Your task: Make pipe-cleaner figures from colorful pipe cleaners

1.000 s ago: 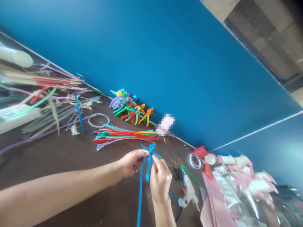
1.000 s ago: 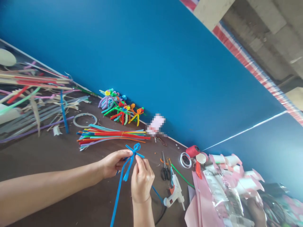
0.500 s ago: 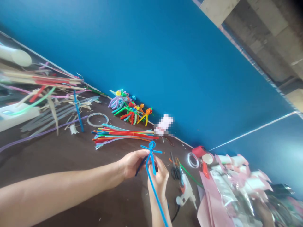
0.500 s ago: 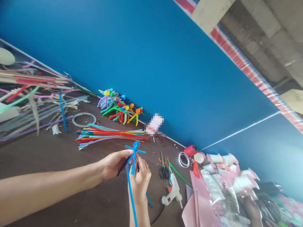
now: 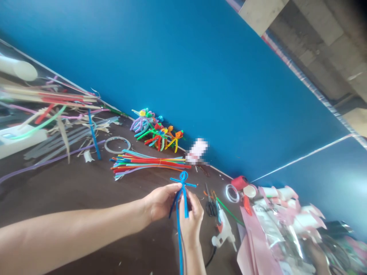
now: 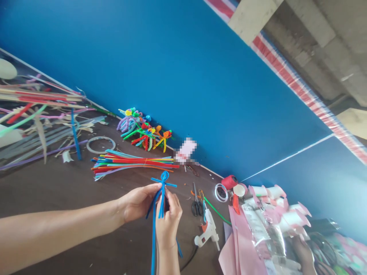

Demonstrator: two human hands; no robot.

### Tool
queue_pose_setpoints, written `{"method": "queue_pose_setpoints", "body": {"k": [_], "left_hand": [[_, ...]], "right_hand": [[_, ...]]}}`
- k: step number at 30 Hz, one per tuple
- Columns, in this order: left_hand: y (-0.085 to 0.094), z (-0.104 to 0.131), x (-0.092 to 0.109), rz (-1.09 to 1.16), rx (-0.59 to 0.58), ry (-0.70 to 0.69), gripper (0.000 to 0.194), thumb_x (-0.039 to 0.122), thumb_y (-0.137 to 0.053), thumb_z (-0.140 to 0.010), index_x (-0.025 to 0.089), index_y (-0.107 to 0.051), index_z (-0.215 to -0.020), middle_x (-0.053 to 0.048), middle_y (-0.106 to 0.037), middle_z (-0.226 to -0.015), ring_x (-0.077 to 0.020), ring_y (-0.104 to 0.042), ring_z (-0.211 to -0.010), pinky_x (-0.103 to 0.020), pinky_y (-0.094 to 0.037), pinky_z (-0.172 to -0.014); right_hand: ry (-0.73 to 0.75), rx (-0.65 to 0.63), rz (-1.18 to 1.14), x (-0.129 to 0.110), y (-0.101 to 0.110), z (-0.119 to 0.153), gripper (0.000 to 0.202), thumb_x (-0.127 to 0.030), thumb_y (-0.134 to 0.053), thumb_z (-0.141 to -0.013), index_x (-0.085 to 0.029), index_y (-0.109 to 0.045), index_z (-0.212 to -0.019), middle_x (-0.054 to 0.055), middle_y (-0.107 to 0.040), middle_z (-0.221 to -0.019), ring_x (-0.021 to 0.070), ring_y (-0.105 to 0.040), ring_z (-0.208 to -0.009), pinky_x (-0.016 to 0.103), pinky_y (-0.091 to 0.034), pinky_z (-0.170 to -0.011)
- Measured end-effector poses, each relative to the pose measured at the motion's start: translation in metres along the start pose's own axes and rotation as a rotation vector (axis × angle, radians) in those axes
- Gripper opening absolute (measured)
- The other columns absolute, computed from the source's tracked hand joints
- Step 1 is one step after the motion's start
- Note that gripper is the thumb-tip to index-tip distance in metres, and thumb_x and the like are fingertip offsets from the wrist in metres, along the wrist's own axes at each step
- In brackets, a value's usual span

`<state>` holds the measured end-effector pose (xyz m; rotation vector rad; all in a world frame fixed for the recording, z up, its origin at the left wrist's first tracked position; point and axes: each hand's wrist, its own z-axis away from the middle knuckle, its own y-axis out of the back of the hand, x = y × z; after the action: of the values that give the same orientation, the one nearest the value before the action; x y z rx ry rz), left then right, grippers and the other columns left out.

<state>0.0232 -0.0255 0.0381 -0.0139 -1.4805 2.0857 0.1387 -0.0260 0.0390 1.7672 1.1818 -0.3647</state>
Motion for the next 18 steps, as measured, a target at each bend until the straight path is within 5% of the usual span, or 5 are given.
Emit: {"method": "queue_pose_setpoints", "body": {"k": [11,18], "left_hand": [[-0.003,0.004,-0.011,-0.025,0.052,-0.129,0.008,0.02,-0.059,-0.065,0.015,-0.053,-0.064,0.0,-0.059,-0.056,-0.0131,-0.055,-0.055,-0.023,-0.042,-0.057],[-0.001,0.005,-0.014,-0.039,-0.03,-0.229,0.009,0.017,-0.063,-0.063,0.013,-0.058,-0.07,-0.003,-0.061,-0.065,-0.0139,-0.056,-0.063,-0.026,-0.044,-0.066]], "right_hand": [[-0.089,0.097,-0.001,-0.004,-0.009,0.003,0.016,-0.03,-0.05,-0.077,-0.017,-0.059,-0.076,0.003,-0.059,-0.065,0.0143,-0.055,-0.058,0.024,-0.045,-0.057],[-0.199,0.192,-0.047,-0.009,-0.015,0.004,0.023,-0.034,-0.047,-0.079,-0.016,-0.06,-0.071,0.005,-0.062,-0.065,0.017,-0.057,-0.059,0.026,-0.044,-0.058]]}}
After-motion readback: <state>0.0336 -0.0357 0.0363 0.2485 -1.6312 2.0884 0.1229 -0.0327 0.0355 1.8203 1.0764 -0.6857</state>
